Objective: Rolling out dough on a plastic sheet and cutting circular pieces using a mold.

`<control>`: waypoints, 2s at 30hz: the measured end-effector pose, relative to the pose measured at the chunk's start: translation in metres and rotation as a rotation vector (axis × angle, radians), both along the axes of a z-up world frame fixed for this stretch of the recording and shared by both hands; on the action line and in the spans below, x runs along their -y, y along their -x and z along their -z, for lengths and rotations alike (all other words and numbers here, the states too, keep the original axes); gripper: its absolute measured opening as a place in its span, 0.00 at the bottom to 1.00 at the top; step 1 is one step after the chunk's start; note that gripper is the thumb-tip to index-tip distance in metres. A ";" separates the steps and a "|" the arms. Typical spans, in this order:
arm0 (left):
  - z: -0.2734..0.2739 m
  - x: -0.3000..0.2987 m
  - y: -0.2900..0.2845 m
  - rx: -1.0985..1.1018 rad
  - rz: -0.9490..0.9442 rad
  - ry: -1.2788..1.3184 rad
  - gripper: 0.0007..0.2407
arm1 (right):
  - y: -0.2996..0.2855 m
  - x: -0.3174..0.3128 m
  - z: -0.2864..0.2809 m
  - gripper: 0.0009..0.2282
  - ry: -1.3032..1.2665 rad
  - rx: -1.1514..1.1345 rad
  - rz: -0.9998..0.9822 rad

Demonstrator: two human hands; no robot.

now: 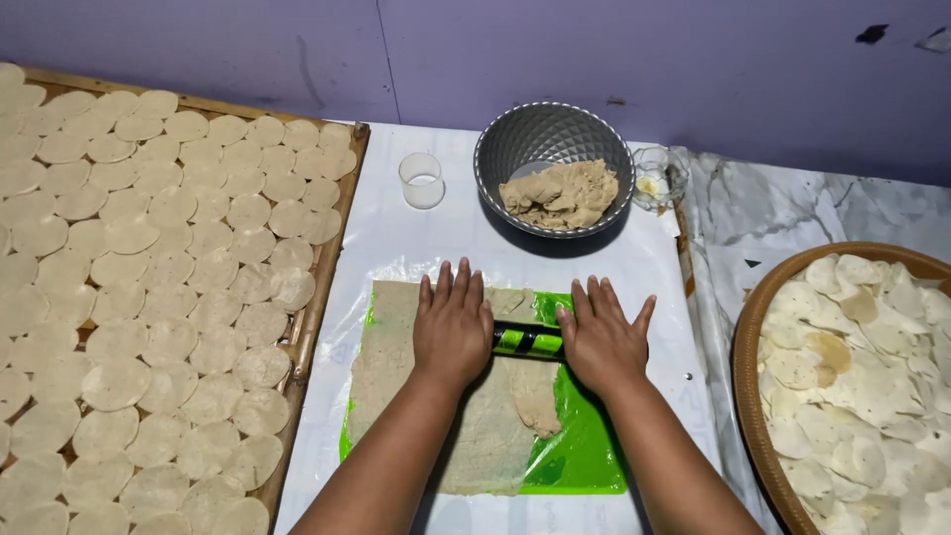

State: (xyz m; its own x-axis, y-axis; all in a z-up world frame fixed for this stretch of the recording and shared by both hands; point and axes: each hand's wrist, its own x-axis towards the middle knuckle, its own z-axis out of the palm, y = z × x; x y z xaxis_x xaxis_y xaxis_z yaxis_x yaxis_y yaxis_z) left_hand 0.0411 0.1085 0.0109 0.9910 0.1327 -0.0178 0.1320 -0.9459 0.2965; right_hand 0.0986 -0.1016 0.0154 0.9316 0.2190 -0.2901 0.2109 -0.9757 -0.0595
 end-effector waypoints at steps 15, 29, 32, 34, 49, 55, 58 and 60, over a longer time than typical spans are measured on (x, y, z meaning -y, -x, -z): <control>0.022 -0.042 -0.039 0.415 0.151 0.438 0.14 | -0.029 0.038 0.000 0.13 -0.364 0.081 -0.101; 0.000 -0.009 0.068 0.479 0.204 0.029 0.18 | 0.072 0.035 0.042 0.27 -0.173 0.554 -0.216; 0.008 -0.008 0.052 0.406 0.161 0.035 0.22 | 0.048 0.022 0.042 0.30 -0.107 0.456 -0.158; 0.000 -0.010 0.029 0.406 0.136 0.029 0.22 | 0.021 0.012 0.028 0.31 -0.107 0.402 -0.110; 0.010 -0.039 -0.118 -0.033 -0.180 0.166 0.26 | -0.086 0.009 -0.036 0.23 -0.225 -0.115 -0.112; -0.020 -0.031 -0.076 0.274 -0.088 0.192 0.21 | -0.036 0.030 -0.040 0.23 -0.048 0.177 -0.345; -0.033 -0.021 -0.036 0.323 -0.008 0.152 0.20 | 0.006 0.047 -0.043 0.24 -0.032 0.258 -0.341; -0.026 -0.013 -0.005 0.290 0.046 0.034 0.22 | 0.037 0.052 -0.044 0.22 -0.029 0.159 -0.318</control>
State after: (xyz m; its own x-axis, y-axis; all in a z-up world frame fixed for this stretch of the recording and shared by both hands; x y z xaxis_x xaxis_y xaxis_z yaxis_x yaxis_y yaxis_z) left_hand 0.0466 0.1220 0.0372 0.9602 0.0920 0.2638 -0.0057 -0.9376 0.3477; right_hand 0.0620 -0.1537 0.0592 0.8484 0.5116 -0.1363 0.5128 -0.8580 -0.0288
